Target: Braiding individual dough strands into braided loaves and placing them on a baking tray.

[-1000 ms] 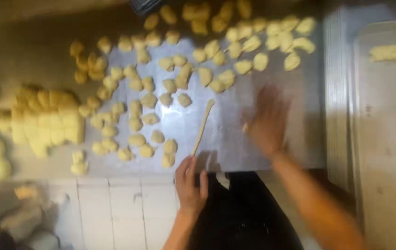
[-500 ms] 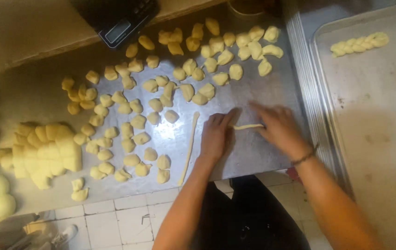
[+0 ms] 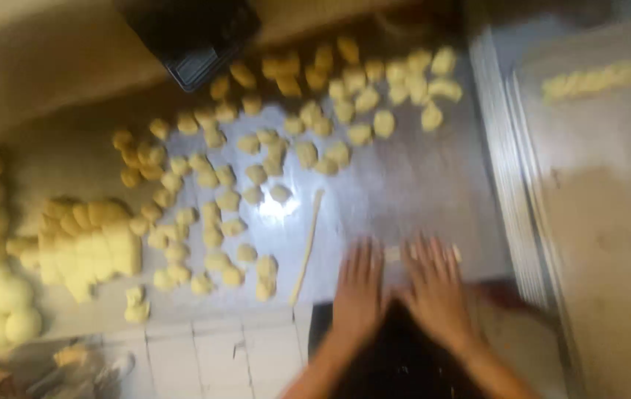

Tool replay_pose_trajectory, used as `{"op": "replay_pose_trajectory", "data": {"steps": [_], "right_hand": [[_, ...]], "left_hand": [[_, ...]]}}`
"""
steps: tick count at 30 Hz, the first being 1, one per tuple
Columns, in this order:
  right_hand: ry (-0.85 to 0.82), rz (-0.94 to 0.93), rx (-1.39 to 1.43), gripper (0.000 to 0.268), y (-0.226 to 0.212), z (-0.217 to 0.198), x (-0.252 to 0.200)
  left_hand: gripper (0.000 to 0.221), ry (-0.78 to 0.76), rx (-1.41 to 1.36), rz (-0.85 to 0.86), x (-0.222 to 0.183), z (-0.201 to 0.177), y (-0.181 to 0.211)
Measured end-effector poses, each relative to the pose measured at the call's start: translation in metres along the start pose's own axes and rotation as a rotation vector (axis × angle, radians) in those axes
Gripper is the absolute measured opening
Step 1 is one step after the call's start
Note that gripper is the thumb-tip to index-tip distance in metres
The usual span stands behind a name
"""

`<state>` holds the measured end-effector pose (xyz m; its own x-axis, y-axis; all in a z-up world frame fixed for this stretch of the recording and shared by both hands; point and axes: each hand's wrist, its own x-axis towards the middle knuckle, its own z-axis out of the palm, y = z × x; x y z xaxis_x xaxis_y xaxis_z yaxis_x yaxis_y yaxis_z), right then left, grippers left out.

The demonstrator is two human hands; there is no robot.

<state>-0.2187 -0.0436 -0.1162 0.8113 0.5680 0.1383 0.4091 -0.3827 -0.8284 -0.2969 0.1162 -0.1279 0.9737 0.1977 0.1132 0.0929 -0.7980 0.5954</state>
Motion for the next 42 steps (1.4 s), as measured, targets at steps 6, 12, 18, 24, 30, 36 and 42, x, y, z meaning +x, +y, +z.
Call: {"op": "replay_pose_trajectory", "data": {"steps": [6,12,18,24,30,36,42], "right_hand": [[-0.211,-0.108,-0.677,0.065,-0.017,-0.022,0.044],[-0.175,0.022,-0.545,0.038,0.027,-0.074,0.054],[-0.014,-0.244,-0.510,0.017,-0.066,-0.051,0.103],[-0.127,-0.526,-0.416,0.019,-0.050,0.054,0.154],[-0.130,-0.654,-0.701,0.033,-0.044,0.074,0.136],[-0.276,-0.470,-0.868,0.024,-0.094,0.076,0.154],[-0.515,0.038,-0.067,0.056,-0.119,0.172,0.092]], "left_hand": [[0.066,-0.006,0.172,-0.037,0.013,-0.010,-0.002],[0.046,0.160,-0.054,-0.118,0.013,-0.034,-0.028],[0.047,0.352,-0.421,-0.246,-0.027,-0.071,0.040],[0.040,0.366,-0.187,-0.193,-0.066,-0.039,0.049],[0.044,0.350,0.029,0.077,-0.093,-0.038,0.034],[0.018,0.481,-0.215,-0.259,-0.134,-0.047,-0.002],[0.060,0.711,-0.004,-0.531,-0.117,-0.119,-0.061]]}}
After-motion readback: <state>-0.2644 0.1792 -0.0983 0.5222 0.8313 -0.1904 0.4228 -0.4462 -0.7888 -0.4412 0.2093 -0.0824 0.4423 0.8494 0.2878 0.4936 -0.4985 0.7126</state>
